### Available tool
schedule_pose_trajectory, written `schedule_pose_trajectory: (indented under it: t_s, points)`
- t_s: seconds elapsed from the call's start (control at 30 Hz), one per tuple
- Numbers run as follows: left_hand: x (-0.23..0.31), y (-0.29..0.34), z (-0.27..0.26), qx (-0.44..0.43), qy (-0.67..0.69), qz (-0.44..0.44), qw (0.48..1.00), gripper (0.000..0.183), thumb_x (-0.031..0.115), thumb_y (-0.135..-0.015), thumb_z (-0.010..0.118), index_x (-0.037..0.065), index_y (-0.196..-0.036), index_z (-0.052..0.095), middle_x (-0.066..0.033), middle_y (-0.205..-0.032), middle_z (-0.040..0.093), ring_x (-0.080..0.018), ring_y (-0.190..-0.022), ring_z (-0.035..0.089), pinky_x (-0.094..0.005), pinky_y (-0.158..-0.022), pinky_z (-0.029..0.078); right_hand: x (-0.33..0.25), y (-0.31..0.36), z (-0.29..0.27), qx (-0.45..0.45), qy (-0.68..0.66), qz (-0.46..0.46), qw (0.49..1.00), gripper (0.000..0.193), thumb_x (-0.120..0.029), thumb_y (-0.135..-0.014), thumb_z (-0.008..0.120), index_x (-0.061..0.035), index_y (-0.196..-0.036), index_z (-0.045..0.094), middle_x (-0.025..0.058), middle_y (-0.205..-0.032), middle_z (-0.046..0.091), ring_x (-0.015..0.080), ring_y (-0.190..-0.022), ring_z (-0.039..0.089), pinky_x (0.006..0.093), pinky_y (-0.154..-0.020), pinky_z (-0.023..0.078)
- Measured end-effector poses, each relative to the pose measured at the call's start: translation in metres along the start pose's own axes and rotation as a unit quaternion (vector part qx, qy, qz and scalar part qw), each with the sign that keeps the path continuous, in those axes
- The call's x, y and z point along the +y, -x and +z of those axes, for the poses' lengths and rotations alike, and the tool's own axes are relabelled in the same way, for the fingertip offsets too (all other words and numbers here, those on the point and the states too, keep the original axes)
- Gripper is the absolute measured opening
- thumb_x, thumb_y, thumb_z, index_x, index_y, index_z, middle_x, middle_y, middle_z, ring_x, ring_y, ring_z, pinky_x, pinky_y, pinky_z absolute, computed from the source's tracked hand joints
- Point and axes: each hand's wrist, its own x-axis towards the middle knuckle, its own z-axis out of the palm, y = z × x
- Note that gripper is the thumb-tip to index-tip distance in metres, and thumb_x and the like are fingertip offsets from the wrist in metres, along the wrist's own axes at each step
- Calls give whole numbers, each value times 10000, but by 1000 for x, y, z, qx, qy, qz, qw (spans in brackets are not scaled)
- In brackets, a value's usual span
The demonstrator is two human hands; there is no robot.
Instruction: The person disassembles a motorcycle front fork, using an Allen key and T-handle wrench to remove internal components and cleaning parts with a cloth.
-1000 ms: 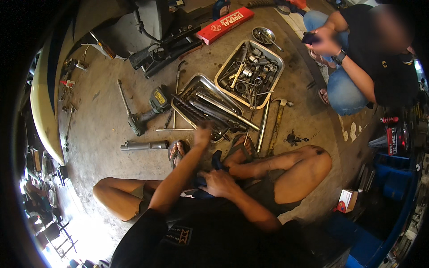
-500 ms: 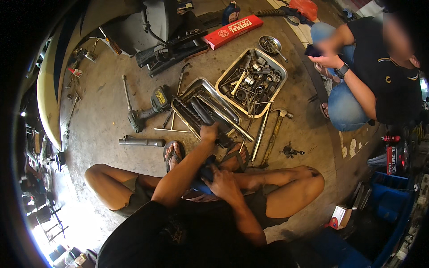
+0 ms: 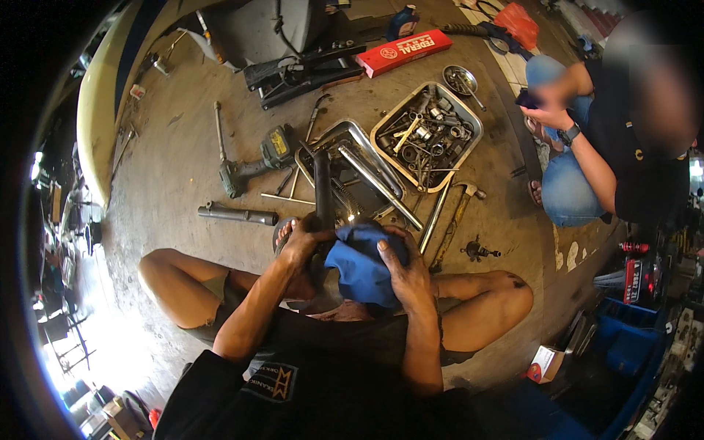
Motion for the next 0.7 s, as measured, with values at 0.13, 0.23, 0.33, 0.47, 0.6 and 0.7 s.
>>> schedule_pose_trajectory:
  t_s: [0.13,0.23,0.33,0.47,0.6,0.7]
  points:
    - [-49,30,8,73,-54,261,961,419,68,-815,660,-34,-1196,518,-175,-1080,637,-273,-1004,622,-363,-867,491,3,6,74,-10,132,-67,989,790,-432,-833,698,-58,-1428,337,234,-1357,461,354,-1236,484,424,-1049,382]
    - [-14,72,17,122,-325,240,906,606,74,-784,611,-139,-1292,360,-353,-1111,563,-477,-973,602,-482,-831,502,13,7,101,17,155,-90,984,789,-205,-825,687,5,-1437,236,293,-1389,367,427,-1280,406,429,-1085,336]
    - [-5,92,5,128,-433,247,858,728,72,-733,638,-143,-1336,292,-391,-1214,475,-499,-1014,573,-488,-858,498,-2,9,117,26,157,-91,983,747,-197,-847,662,17,-1425,240,299,-1379,373,419,-1273,412,434,-1079,337]
    - [13,115,-9,121,-441,268,848,836,58,-660,674,-126,-1365,265,-402,-1313,380,-506,-1092,528,-482,-904,488,1,-10,133,45,73,-103,991,700,-268,-893,620,35,-1399,243,313,-1302,436,427,-1228,458,437,-1055,351]
    - [16,143,-17,101,-438,248,858,938,89,-640,749,-110,-1392,224,-390,-1342,368,-512,-1187,461,-473,-968,460,-13,-39,143,19,-7,-56,998,737,-454,-912,578,19,-1380,262,285,-1250,499,381,-1130,543,438,-937,451]
    - [12,148,-16,122,-364,272,882,933,111,-628,777,-77,-1388,269,-339,-1306,434,-483,-1171,485,-462,-978,442,-20,-61,147,2,-32,-39,999,778,-527,-889,605,-13,-1375,281,243,-1198,556,327,-1090,574,413,-895,486]
